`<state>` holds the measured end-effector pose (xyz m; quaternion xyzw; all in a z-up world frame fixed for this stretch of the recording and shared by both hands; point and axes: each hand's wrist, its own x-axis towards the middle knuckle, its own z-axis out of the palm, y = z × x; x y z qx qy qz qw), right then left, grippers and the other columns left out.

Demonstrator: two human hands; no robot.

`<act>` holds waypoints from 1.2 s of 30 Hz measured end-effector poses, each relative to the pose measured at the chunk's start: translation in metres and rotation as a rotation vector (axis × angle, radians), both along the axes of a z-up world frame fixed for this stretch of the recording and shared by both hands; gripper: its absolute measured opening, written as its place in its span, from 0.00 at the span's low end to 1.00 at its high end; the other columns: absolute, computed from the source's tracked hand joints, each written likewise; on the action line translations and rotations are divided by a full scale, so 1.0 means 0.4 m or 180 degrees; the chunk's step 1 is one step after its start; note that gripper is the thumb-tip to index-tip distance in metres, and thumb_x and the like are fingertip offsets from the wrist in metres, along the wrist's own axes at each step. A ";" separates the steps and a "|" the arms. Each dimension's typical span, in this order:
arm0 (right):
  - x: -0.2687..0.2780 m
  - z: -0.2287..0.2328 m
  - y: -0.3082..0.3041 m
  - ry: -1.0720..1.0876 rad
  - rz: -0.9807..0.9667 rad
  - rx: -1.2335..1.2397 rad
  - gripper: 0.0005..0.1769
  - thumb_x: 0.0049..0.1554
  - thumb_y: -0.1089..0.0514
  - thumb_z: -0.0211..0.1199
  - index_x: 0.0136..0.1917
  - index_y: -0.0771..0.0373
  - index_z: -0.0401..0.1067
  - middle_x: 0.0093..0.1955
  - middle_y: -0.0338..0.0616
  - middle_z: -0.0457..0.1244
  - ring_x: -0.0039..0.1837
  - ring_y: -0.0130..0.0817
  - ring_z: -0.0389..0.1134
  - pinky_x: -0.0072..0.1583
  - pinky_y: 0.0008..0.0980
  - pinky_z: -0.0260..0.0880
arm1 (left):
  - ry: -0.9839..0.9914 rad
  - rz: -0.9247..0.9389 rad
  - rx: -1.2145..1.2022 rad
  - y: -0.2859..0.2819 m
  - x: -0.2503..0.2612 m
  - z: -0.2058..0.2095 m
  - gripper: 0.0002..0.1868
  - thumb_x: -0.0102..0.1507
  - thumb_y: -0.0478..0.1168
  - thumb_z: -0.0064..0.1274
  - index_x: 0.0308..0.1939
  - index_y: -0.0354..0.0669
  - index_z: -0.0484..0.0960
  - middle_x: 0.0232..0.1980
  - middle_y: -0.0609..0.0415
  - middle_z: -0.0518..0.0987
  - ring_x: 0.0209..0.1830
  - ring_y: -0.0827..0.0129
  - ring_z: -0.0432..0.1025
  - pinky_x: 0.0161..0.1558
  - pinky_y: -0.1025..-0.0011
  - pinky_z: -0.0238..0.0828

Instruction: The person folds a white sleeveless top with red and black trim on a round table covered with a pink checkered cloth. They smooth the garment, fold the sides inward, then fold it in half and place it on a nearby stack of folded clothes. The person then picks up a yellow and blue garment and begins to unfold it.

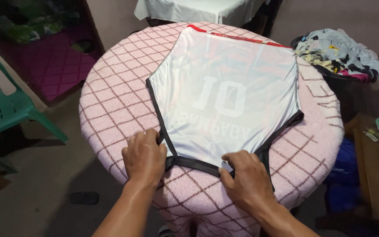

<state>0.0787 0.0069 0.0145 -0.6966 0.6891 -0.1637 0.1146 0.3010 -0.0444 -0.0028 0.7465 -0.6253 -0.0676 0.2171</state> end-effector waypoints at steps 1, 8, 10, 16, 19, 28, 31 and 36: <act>-0.004 -0.003 -0.004 0.0053 0.0064 -0.0017 0.19 0.53 0.49 0.64 0.57 0.56 0.76 0.53 0.44 0.67 0.58 0.42 0.66 0.62 0.44 0.65 | -0.0012 0.0018 0.0094 -0.001 0.000 0.000 0.15 0.62 0.46 0.54 0.51 0.48 0.81 0.53 0.49 0.76 0.59 0.55 0.68 0.60 0.52 0.63; -0.040 -0.021 -0.005 -0.0065 -0.0178 -0.0248 0.21 0.54 0.49 0.64 0.58 0.56 0.77 0.52 0.45 0.67 0.57 0.43 0.67 0.61 0.43 0.67 | -0.0257 0.0051 -0.0095 -0.004 -0.024 0.006 0.15 0.59 0.44 0.57 0.49 0.48 0.82 0.53 0.47 0.75 0.57 0.52 0.67 0.58 0.53 0.62; -0.053 -0.021 -0.010 -0.0052 -0.0154 -0.0322 0.20 0.51 0.49 0.66 0.56 0.56 0.78 0.52 0.44 0.68 0.57 0.45 0.67 0.61 0.43 0.66 | -0.0218 -0.0259 -0.0525 -0.011 -0.053 0.012 0.15 0.56 0.43 0.59 0.47 0.47 0.83 0.51 0.47 0.76 0.55 0.51 0.68 0.57 0.53 0.63; -0.102 -0.043 -0.035 -0.0429 -0.0719 -0.0210 0.17 0.53 0.48 0.64 0.54 0.55 0.79 0.50 0.42 0.71 0.53 0.41 0.72 0.56 0.40 0.70 | 0.0281 -0.1645 -0.0701 -0.052 -0.192 0.011 0.10 0.56 0.41 0.62 0.41 0.48 0.84 0.43 0.49 0.79 0.50 0.52 0.71 0.51 0.54 0.67; -0.146 -0.059 -0.055 -0.0872 -0.1348 -0.0124 0.18 0.54 0.47 0.64 0.54 0.56 0.78 0.49 0.45 0.72 0.51 0.41 0.75 0.54 0.38 0.73 | 0.0406 -0.1920 -0.0690 -0.068 -0.231 0.001 0.11 0.56 0.41 0.61 0.42 0.47 0.84 0.43 0.48 0.79 0.48 0.52 0.72 0.49 0.54 0.67; -0.232 -0.097 -0.078 -0.0941 -0.1504 0.0228 0.18 0.53 0.51 0.66 0.55 0.58 0.79 0.47 0.46 0.74 0.51 0.38 0.76 0.55 0.34 0.74 | 0.0472 -0.2444 -0.0957 -0.067 -0.291 -0.027 0.17 0.51 0.43 0.64 0.40 0.40 0.82 0.56 0.34 0.74 0.61 0.40 0.64 0.60 0.47 0.57; -0.257 -0.112 -0.078 -0.1112 -0.1390 0.0222 0.17 0.54 0.53 0.66 0.55 0.60 0.79 0.48 0.46 0.74 0.50 0.36 0.76 0.55 0.33 0.73 | 0.0537 -0.2497 -0.0988 -0.083 -0.314 -0.038 0.17 0.51 0.42 0.64 0.41 0.40 0.82 0.60 0.31 0.73 0.63 0.40 0.64 0.63 0.47 0.56; -0.315 -0.108 -0.113 -0.1662 -0.1493 0.0558 0.16 0.56 0.54 0.64 0.56 0.63 0.79 0.44 0.47 0.73 0.42 0.34 0.72 0.47 0.33 0.72 | 0.1093 -0.2849 -0.1078 -0.090 -0.377 -0.025 0.23 0.50 0.41 0.64 0.49 0.40 0.82 0.61 0.29 0.72 0.62 0.38 0.64 0.62 0.48 0.57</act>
